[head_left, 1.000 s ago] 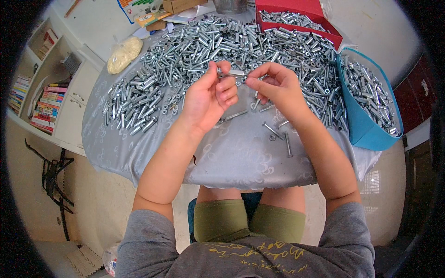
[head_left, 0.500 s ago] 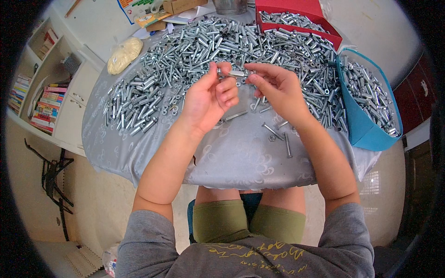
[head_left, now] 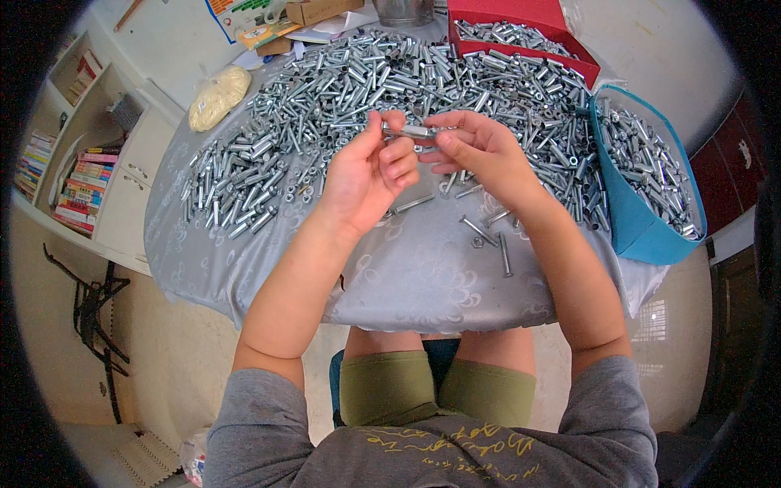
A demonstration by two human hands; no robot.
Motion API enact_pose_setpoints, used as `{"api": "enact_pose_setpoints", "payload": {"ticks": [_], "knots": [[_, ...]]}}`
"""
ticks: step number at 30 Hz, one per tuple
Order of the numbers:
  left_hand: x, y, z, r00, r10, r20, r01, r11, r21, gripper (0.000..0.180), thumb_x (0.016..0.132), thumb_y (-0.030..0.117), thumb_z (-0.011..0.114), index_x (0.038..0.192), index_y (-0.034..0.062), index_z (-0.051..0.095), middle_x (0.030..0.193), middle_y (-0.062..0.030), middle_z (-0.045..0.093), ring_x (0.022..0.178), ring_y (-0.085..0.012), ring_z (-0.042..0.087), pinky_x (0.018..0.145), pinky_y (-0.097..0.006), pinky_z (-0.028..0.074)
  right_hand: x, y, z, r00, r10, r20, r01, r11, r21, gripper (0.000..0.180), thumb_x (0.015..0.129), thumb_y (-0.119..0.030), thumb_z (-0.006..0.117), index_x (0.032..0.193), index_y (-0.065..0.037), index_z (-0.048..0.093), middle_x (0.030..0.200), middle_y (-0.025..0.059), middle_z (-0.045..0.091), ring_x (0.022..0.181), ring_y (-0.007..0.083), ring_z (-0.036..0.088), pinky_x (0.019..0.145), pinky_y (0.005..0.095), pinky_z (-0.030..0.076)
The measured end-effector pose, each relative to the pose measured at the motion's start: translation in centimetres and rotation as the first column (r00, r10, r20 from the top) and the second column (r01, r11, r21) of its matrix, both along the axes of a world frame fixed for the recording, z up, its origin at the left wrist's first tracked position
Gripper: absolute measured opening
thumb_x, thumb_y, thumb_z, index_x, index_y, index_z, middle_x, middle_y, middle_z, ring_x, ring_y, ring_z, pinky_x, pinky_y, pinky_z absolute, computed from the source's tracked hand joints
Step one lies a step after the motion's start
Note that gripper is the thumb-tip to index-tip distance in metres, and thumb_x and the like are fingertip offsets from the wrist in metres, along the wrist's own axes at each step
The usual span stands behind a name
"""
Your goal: The person repeatedly picks up bolts and washers from a large pile on a table, threads the washers onto the bolts, and places the assembled fasteners into a blue container. The task continues throughout the clip with consistent hand movements.
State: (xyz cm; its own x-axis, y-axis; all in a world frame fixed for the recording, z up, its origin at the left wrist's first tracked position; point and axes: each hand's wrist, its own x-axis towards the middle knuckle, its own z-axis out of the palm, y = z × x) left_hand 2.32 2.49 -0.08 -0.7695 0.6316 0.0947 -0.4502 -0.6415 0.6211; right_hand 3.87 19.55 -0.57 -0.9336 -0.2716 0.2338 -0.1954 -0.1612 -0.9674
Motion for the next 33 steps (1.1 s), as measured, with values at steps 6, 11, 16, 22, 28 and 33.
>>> {"api": "enact_pose_setpoints", "payload": {"ticks": [6, 11, 16, 22, 28, 33], "knots": [[-0.1, -0.1, -0.1, 1.000, 0.005, -0.031, -0.005, 1.000, 0.010, 0.024, 0.090, 0.033, 0.031, 0.082, 0.0128, 0.041, 0.056, 0.0052, 0.031, 0.051, -0.0077, 0.030, 0.051, -0.022, 0.028, -0.3, 0.2, -0.1, 0.999, 0.035, 0.016, -0.035, 0.999, -0.004, 0.032, 0.082, -0.019, 0.054, 0.107, 0.000, 0.052, 0.091, 0.0059, 0.059, 0.081, 0.0132, 0.057, 0.069, 0.0247, 0.047], [-0.1, -0.1, -0.2, 0.999, -0.007, -0.033, 0.008, 1.000, 0.027, 0.024, 0.090, 0.033, 0.031, 0.083, 0.0126, 0.041, 0.057, 0.0051, 0.032, 0.052, -0.0080, 0.031, 0.052, -0.023, 0.028, -0.9, 1.0, -0.5, 1.000, 0.008, 0.008, -0.009, 0.997, 0.075, 0.034, 0.080, -0.017, 0.056, 0.109, 0.000, 0.051, 0.088, 0.0053, 0.060, 0.080, 0.0121, 0.057, 0.069, 0.0243, 0.047], [-0.3, -0.2, -0.4, 0.999, -0.009, -0.033, 0.010, 0.999, 0.031, 0.027, 0.090, 0.036, 0.031, 0.084, 0.0119, 0.042, 0.057, 0.0048, 0.031, 0.054, -0.0077, 0.031, 0.052, -0.022, 0.029, -0.6, 0.5, 0.0, 0.998, 0.022, 0.054, -0.019, 0.998, -0.059, 0.034, 0.079, -0.011, 0.057, 0.110, 0.001, 0.050, 0.088, 0.0071, 0.060, 0.076, 0.0118, 0.058, 0.067, 0.0232, 0.048], [-0.3, -0.2, -0.2, 0.999, 0.015, -0.049, -0.015, 1.000, 0.012, 0.027, 0.090, 0.036, 0.031, 0.084, 0.0120, 0.042, 0.057, 0.0049, 0.031, 0.053, -0.0076, 0.031, 0.052, -0.021, 0.029, -0.4, 0.3, -0.1, 0.997, 0.044, 0.061, -0.039, 0.996, -0.085, 0.033, 0.079, -0.008, 0.057, 0.109, 0.002, 0.049, 0.089, 0.0086, 0.060, 0.075, 0.0132, 0.059, 0.066, 0.0227, 0.048], [0.2, 0.4, -0.4, 0.994, 0.036, -0.108, -0.048, 0.994, -0.103, 0.025, 0.090, 0.035, 0.031, 0.081, 0.0130, 0.040, 0.056, 0.0057, 0.030, 0.051, -0.0066, 0.030, 0.051, -0.022, 0.028, -0.1, 0.0, -0.2, 0.999, -0.021, 0.049, 0.019, 0.998, 0.053, 0.031, 0.078, -0.008, 0.057, 0.106, 0.003, 0.051, 0.086, 0.0086, 0.061, 0.074, 0.0114, 0.058, 0.065, 0.0227, 0.049], [0.1, 0.2, -0.2, 0.999, -0.007, -0.046, 0.005, 1.000, -0.027, 0.024, 0.090, 0.033, 0.032, 0.080, 0.0131, 0.040, 0.055, 0.0059, 0.030, 0.050, -0.0072, 0.030, 0.051, -0.022, 0.027, 0.0, -0.1, -0.3, 0.996, -0.030, -0.080, 0.039, 0.992, 0.120, 0.033, 0.079, -0.016, 0.058, 0.105, 0.004, 0.053, 0.086, 0.0083, 0.061, 0.070, 0.0089, 0.057, 0.061, 0.0218, 0.047]]}}
